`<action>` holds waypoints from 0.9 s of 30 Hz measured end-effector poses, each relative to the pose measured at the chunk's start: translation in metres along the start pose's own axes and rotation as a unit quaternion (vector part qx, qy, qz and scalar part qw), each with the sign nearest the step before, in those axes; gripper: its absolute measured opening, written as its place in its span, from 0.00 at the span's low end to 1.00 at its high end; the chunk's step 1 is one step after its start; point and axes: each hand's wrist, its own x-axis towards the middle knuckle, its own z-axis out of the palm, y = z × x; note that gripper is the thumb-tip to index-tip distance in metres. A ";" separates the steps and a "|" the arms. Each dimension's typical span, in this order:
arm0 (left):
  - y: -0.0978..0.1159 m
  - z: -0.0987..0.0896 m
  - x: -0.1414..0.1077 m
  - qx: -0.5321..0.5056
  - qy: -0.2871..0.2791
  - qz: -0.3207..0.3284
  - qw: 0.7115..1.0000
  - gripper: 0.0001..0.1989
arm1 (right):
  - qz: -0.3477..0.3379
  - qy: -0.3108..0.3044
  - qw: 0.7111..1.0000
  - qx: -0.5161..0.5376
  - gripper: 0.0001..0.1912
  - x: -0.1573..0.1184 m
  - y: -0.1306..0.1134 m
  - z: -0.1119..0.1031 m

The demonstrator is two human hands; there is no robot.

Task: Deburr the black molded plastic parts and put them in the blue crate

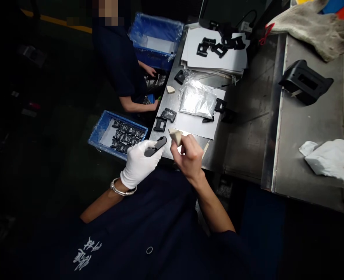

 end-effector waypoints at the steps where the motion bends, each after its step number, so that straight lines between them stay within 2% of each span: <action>1: 0.002 -0.001 0.000 -0.013 0.002 0.006 1.000 0.07 | 0.016 0.008 1.000 0.004 0.08 0.002 0.003 -0.002; 5: 0.006 -0.006 0.002 -0.054 0.009 0.024 0.998 0.07 | 0.047 0.042 0.998 0.023 0.10 0.003 0.002 -0.011; 11: 0.005 -0.007 0.004 -0.085 -0.005 0.022 0.996 0.05 | -0.033 0.073 0.996 0.027 0.09 -0.003 -0.018 -0.017; 20: 0.004 -0.006 0.007 -0.118 0.008 0.072 0.990 0.03 | -0.076 0.131 0.988 0.010 0.13 -0.004 -0.021 -0.016; 22: 0.003 -0.007 0.007 -0.120 0.003 0.074 0.990 0.03 | -0.095 0.122 0.988 0.002 0.14 -0.008 -0.021 -0.015; 27: -0.001 -0.004 0.005 -0.120 -0.005 0.092 0.989 0.05 | -0.168 0.023 0.985 -0.017 0.14 -0.015 -0.020 -0.012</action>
